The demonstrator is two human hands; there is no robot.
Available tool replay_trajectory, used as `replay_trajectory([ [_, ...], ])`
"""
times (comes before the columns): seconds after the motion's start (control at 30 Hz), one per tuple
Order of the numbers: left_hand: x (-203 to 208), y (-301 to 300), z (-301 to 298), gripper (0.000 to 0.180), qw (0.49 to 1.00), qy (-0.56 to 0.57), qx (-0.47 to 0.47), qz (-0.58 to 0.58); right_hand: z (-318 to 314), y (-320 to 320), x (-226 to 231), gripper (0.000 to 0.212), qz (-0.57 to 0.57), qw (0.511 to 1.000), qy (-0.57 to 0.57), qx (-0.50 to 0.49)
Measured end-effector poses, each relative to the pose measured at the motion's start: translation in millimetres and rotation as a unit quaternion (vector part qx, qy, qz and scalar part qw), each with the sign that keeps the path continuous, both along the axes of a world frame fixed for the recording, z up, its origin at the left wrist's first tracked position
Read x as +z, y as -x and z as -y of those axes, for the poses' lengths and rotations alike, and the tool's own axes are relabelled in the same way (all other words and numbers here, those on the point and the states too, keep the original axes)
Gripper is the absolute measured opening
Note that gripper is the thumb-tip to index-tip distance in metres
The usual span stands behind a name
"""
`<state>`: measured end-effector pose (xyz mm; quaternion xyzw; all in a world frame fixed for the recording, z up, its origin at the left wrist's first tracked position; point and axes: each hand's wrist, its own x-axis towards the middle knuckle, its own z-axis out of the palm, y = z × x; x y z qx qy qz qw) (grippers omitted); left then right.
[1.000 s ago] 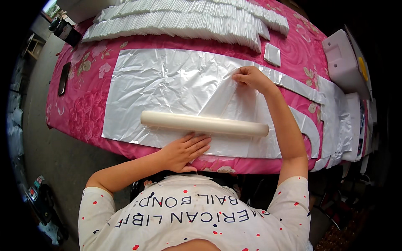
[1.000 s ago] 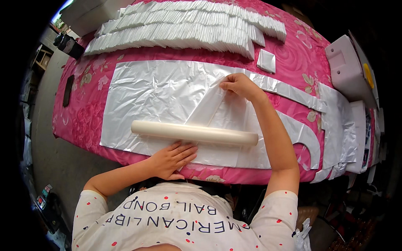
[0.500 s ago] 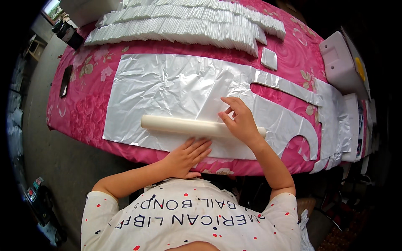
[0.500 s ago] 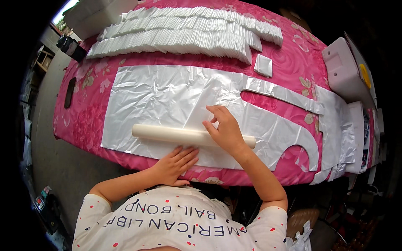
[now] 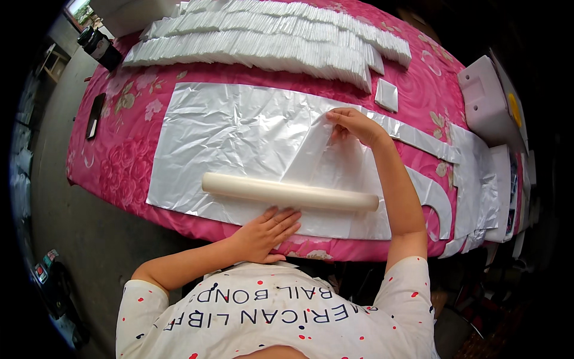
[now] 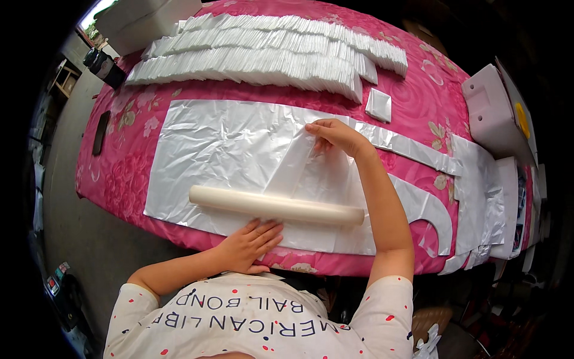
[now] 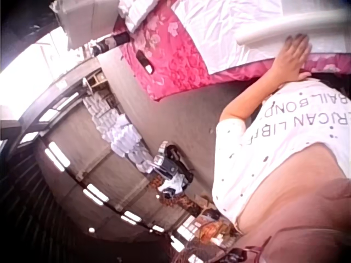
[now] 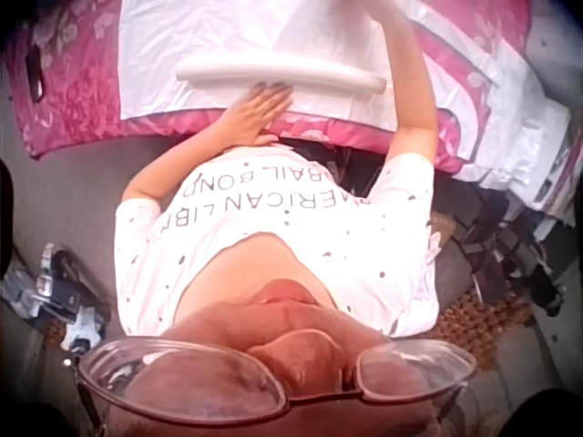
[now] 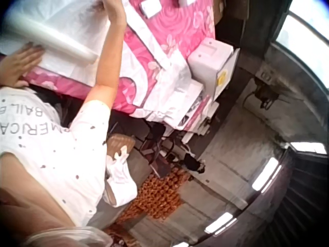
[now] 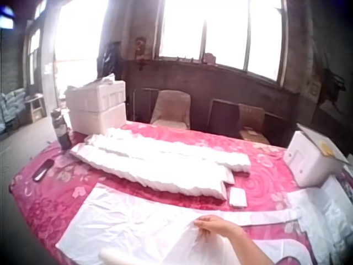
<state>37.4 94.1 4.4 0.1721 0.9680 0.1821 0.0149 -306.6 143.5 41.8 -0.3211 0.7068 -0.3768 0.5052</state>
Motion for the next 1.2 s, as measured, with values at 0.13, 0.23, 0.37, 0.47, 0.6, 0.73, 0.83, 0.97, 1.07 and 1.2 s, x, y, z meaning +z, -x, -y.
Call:
replay_trajectory([
  [0.13, 1, 0, 0, 0.075, 1.0, 0.001, 0.0, 0.001, 13, 8, 6, 0.033, -0.056, 0.996, -0.013, 0.068],
  [0.23, 0, 0, 1, 0.075, 1.0, 0.003, -0.001, 0.001, 17, 24, 3, 0.039, -0.096, 0.993, -0.005, 0.061],
  [0.37, 0, 0, 1, 0.075, 1.0, 0.004, 0.001, 0.01, 15, 22, 19, 0.04, -0.176, 0.978, -0.048, 0.103],
  [0.47, 1, 0, 1, 0.075, 1.0, 0.01, 0.001, 0.012, 17, 19, 27, 0.036, -0.215, 0.957, -0.099, 0.168],
  [0.6, -1, 1, 1, 0.078, 1.0, -0.008, -0.001, 0.004, 22, 27, 27, 0.031, -0.206, 0.953, -0.122, 0.186],
  [0.73, -1, 0, 0, 0.078, 1.0, -0.002, -0.002, 0.001, 13, 27, 22, 0.029, -0.219, 0.973, -0.022, 0.076],
  [0.83, 0, 0, 0, 0.078, 1.0, -0.002, -0.002, 0.004, -8, -21, 26, 0.031, -0.441, 0.891, 0.103, -0.027],
  [0.97, 0, -1, -1, 0.077, 1.0, 0.015, -0.001, -0.006, -49, -140, 24, 0.044, -0.464, 0.863, 0.189, 0.064],
  [1.07, -1, -2, -3, 0.077, 0.999, 0.036, 0.0, 0.024, -68, -190, -5, 0.05, -0.52, 0.839, 0.151, 0.057],
  [1.2, 0, -4, -5, 0.077, 0.999, 0.038, 0.013, -0.003, -80, -177, -13, 0.052, -0.567, 0.814, 0.125, -0.01],
])
